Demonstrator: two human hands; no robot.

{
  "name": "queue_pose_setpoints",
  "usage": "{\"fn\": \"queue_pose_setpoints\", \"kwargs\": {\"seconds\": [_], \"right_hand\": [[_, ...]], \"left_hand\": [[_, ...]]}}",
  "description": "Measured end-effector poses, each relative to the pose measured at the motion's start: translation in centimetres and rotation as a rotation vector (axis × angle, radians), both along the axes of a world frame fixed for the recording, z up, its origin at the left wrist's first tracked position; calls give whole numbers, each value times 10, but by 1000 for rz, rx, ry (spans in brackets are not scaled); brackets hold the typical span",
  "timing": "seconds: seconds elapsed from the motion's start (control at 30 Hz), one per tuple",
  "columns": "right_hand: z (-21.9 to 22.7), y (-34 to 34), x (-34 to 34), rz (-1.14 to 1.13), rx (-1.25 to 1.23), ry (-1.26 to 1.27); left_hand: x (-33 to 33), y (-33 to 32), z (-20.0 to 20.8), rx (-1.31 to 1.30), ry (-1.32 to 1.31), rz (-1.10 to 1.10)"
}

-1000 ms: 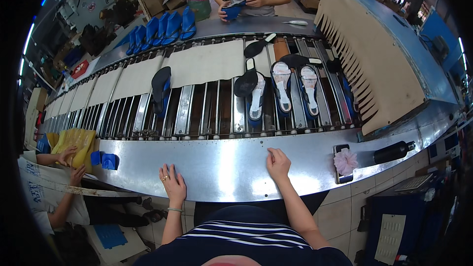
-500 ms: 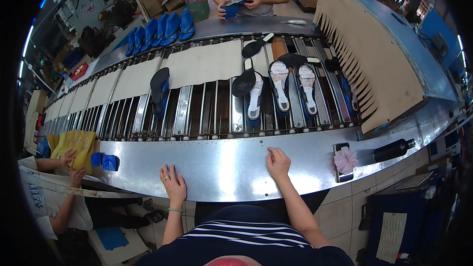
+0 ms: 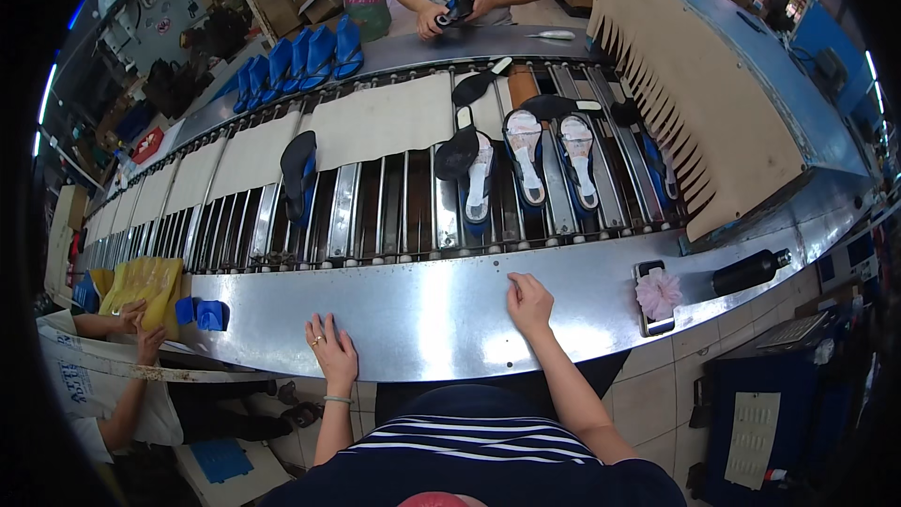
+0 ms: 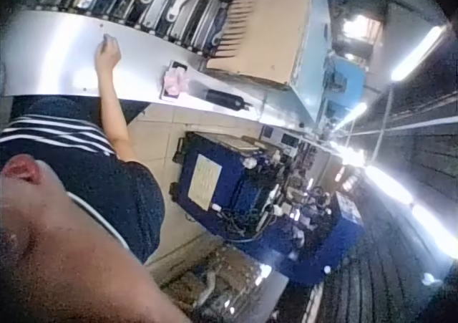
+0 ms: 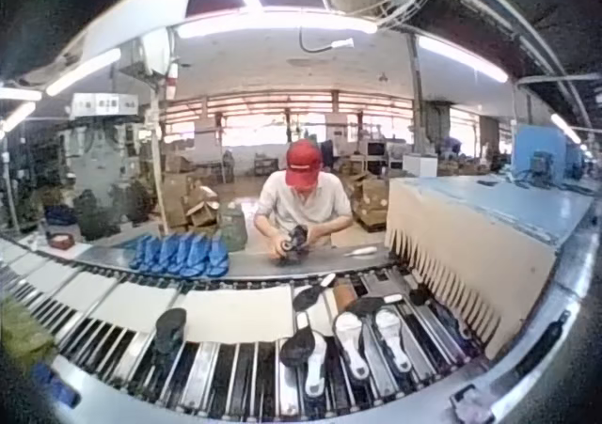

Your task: Organizing and managing shoe soles and upper components on a manufacturing conveyor belt.

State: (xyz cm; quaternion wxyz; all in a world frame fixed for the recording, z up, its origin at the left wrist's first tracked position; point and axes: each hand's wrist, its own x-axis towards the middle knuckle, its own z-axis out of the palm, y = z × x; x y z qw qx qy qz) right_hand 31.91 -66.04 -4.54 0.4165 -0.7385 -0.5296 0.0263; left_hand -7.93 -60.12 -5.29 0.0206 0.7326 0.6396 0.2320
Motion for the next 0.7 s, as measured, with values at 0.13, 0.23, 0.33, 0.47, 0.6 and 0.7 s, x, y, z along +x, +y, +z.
{"fn": "queue_pose_setpoints", "kwargs": {"seconds": [0.13, 0.23, 0.33, 0.47, 0.6, 0.7], "right_hand": [[-2, 0, 1, -2, 61, -9], [-2, 0, 2, -6, 59, -11], [-2, -1, 3, -11, 52, -12], [2, -2, 3, -13, 8, -8], [0, -4, 5, -22, -18, 2], [0, -4, 6, -22, -15, -5]], "left_hand": [[1, 0, -3, 9, -6, -4], [2, 0, -3, -1, -17, -6], [2, 1, -4, -8, -10, -8], [1, 0, -8, -5, -8, -17], [3, 0, -7, -24, 11, -21], [3, 0, -10, -27, 18, -23]]}}
